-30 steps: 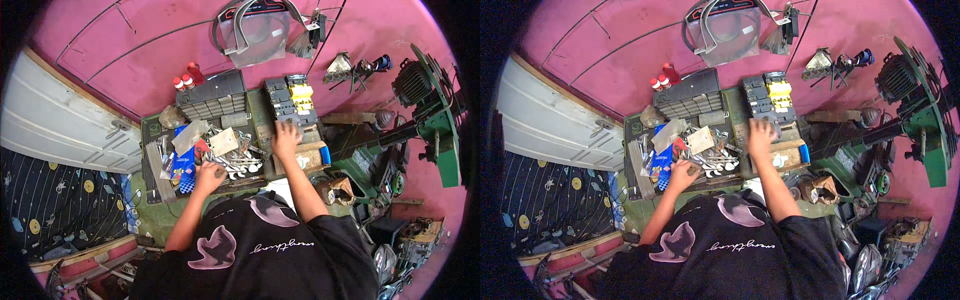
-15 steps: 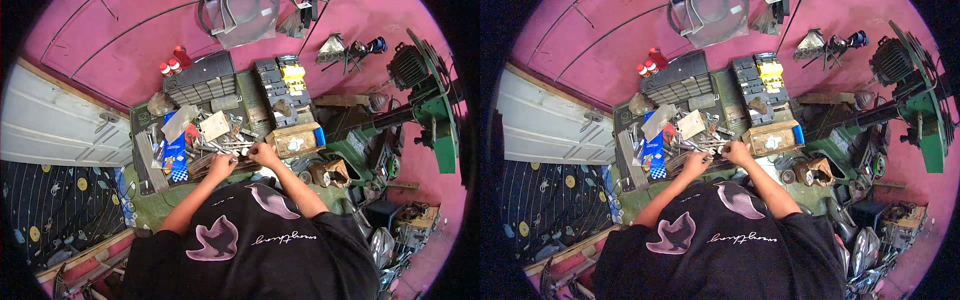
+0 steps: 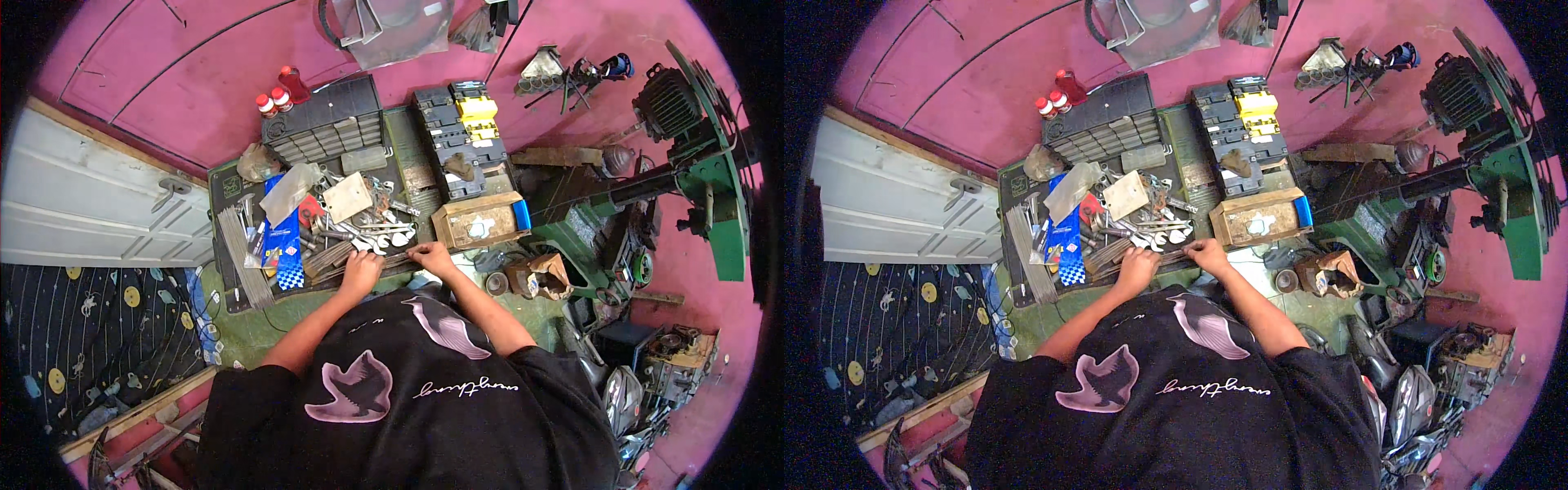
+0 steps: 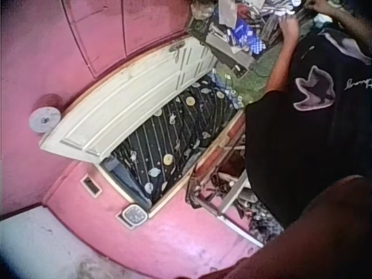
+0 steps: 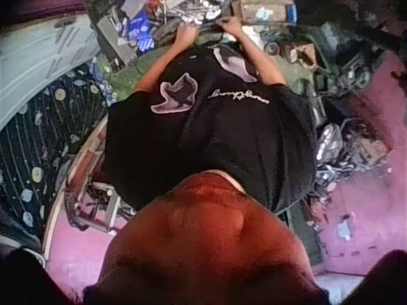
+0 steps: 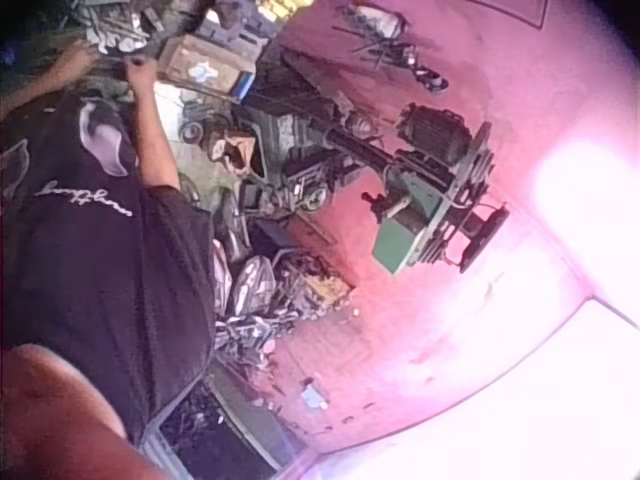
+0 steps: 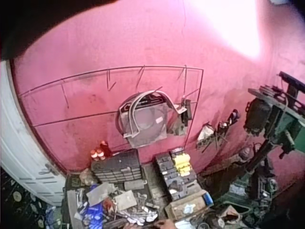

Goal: The person places a face shield on a wall rack, then repeatedly picks up thin metal rods from a cluttered workbench, aligns them, and stacks them into a neat pile. The person handles the rods one by one or in small groups throughout the clip.

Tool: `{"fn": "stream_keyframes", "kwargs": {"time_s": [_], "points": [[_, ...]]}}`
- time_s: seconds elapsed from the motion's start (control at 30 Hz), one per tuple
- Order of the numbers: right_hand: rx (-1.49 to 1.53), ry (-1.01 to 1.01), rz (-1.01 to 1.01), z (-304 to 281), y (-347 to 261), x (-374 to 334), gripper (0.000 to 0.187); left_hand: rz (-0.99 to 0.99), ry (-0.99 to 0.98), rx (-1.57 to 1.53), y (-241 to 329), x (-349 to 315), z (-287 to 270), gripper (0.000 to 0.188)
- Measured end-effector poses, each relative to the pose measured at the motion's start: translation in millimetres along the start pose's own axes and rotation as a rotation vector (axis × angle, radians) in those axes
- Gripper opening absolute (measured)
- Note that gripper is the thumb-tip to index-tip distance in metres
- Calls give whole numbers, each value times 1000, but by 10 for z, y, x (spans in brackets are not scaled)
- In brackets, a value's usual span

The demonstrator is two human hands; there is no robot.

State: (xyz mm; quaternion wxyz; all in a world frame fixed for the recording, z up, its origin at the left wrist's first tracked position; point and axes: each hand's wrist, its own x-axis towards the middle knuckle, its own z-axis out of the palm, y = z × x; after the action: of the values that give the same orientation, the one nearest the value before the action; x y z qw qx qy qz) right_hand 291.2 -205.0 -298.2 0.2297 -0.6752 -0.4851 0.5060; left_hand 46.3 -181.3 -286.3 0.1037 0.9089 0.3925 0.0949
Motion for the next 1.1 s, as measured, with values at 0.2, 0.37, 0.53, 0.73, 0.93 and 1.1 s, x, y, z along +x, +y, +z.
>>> {"fn": "stream_keyframes", "kwargs": {"time_s": [0.2,0.37,0.53,0.73,0.93,1.1], "points": [[-374,29,75,-74,-149,-55,24,-77,11,-157,53,-11,-43,12],[-675,168,-125,120,-221,-198,22,-77,-16,-156,54,16,-25,13],[-898,166,-159,161,-384,-197,48,-66,-7,-161,21,-15,40,18],[-1017,30,-81,213,-300,-103,57,-59,-88,-87,12,22,5,24],[-1083,-41,12,248,-319,-63,51,-12,-111,-1,-14,45,83,25],[-1140,-123,18,273,-336,36,43,34,-57,-6,-38,37,107,20]]}}
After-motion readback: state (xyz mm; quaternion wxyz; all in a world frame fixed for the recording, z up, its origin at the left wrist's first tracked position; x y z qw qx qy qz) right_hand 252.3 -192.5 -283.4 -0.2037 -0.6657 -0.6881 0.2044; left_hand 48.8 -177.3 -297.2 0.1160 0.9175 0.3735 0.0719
